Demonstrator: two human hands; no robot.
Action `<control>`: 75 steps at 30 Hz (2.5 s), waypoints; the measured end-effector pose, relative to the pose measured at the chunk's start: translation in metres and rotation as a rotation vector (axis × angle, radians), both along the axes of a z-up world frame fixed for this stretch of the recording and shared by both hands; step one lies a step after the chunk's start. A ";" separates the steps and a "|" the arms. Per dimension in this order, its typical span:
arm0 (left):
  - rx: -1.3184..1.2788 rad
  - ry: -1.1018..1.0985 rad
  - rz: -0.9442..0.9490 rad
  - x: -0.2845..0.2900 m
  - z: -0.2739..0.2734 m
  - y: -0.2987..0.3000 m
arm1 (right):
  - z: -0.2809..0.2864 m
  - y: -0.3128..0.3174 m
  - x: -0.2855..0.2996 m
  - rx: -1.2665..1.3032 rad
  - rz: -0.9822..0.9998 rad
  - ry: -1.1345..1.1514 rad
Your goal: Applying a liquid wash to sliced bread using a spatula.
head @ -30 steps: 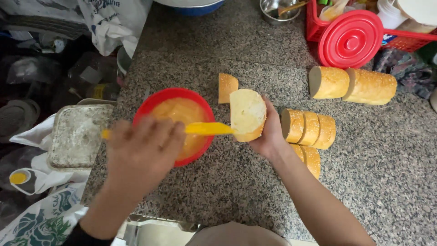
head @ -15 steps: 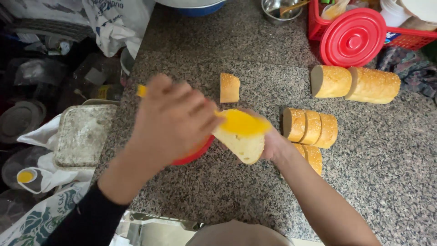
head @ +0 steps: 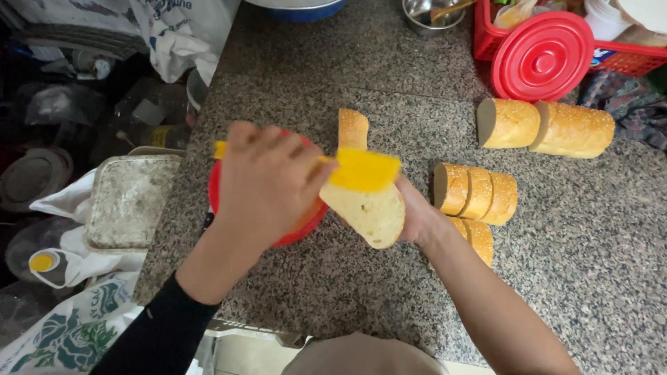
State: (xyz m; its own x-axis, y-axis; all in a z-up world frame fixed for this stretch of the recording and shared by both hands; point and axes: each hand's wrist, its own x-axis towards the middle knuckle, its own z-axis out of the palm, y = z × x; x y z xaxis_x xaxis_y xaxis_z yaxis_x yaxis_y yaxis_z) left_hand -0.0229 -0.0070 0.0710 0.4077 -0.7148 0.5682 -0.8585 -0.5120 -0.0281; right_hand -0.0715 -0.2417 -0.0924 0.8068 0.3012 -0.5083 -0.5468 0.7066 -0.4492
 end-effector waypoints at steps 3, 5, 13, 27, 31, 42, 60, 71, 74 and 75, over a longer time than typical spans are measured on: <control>-0.026 0.165 0.175 -0.003 0.001 0.002 | 0.017 0.002 -0.004 0.014 -0.033 -0.001; -0.016 0.284 0.178 -0.010 -0.020 0.008 | 0.032 -0.001 -0.005 -0.014 -0.046 0.003; 0.104 0.576 0.390 -0.002 -0.020 0.040 | 0.019 -0.026 -0.002 0.183 -0.027 -0.227; 0.021 0.485 0.418 0.010 -0.043 0.054 | -0.105 0.011 -0.018 -0.896 -0.368 -0.477; 0.032 0.496 0.435 0.013 -0.042 0.061 | -0.101 0.004 -0.033 -1.550 -0.130 -0.441; 0.082 0.299 0.478 0.022 -0.051 0.058 | -0.076 0.029 0.015 -2.124 0.367 -0.237; 0.445 0.299 0.570 0.022 -0.082 0.003 | 0.027 0.013 0.006 -0.406 -0.209 0.138; 0.184 0.459 0.506 0.025 -0.060 0.051 | -0.001 0.014 0.004 -0.198 -0.293 0.049; 0.085 0.489 0.459 0.025 -0.050 0.059 | -0.003 0.013 0.004 -0.176 -0.314 0.020; 0.046 0.508 0.446 0.025 -0.044 0.060 | -0.003 0.013 0.004 -0.172 -0.341 0.006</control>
